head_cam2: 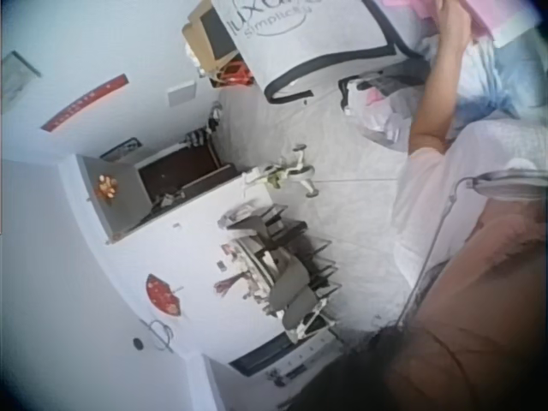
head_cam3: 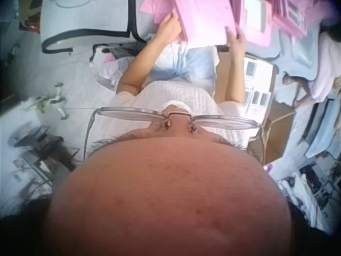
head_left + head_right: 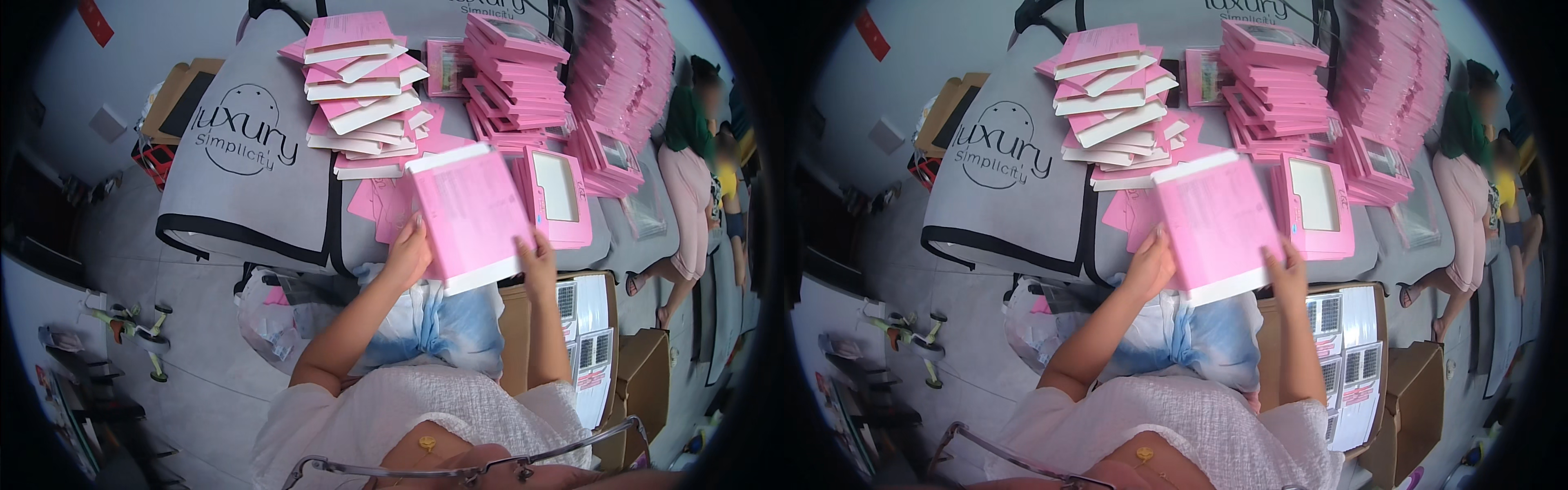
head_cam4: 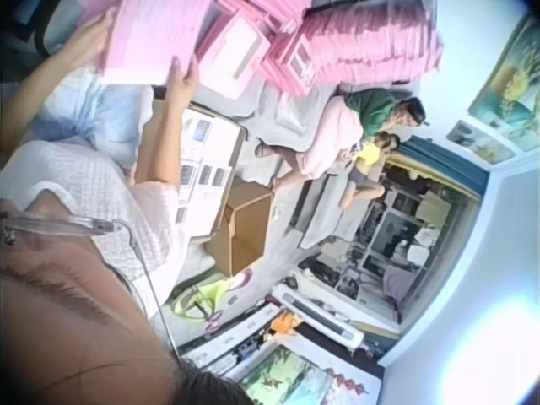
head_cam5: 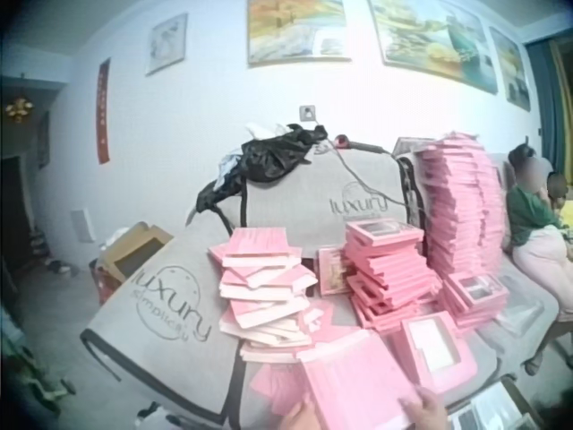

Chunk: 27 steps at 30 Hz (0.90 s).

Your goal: The person inserts a white paper insert into a pink cardboard sleeve and places the completed pack on a growing stack. This process is repeated continuously with multiple identical items.

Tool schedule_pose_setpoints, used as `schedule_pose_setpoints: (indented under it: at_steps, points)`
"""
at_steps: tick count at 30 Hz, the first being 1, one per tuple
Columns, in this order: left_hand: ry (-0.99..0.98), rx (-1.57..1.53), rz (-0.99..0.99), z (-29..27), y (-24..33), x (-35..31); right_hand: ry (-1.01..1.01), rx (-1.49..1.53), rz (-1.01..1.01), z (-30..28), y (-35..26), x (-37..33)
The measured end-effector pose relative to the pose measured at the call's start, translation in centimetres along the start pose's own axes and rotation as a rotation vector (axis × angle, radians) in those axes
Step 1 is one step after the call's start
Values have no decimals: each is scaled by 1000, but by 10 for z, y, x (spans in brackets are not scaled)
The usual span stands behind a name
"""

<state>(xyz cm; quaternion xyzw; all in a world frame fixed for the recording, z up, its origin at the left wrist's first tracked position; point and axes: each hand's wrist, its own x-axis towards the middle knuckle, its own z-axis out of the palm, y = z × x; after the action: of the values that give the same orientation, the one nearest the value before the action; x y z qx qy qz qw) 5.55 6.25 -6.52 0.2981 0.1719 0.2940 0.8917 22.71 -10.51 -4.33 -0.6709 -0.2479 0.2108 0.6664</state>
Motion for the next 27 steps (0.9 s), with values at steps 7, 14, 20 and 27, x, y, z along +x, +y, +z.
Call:
schedule_pose_setpoints:
  at_steps: [7,14,20,27]
  points:
    - [-276,1824,397,-31,12,15,476,-516,-326,-105,4,108]
    - [-349,2137,437,-52,3,-9,20,-808,-230,6,-19,13]
    - [-158,2069,336,-55,-31,-30,-134,-611,58,40,66,-57]
    - [41,683,261,-4,-34,-40,-63,-569,-683,62,-27,-73]
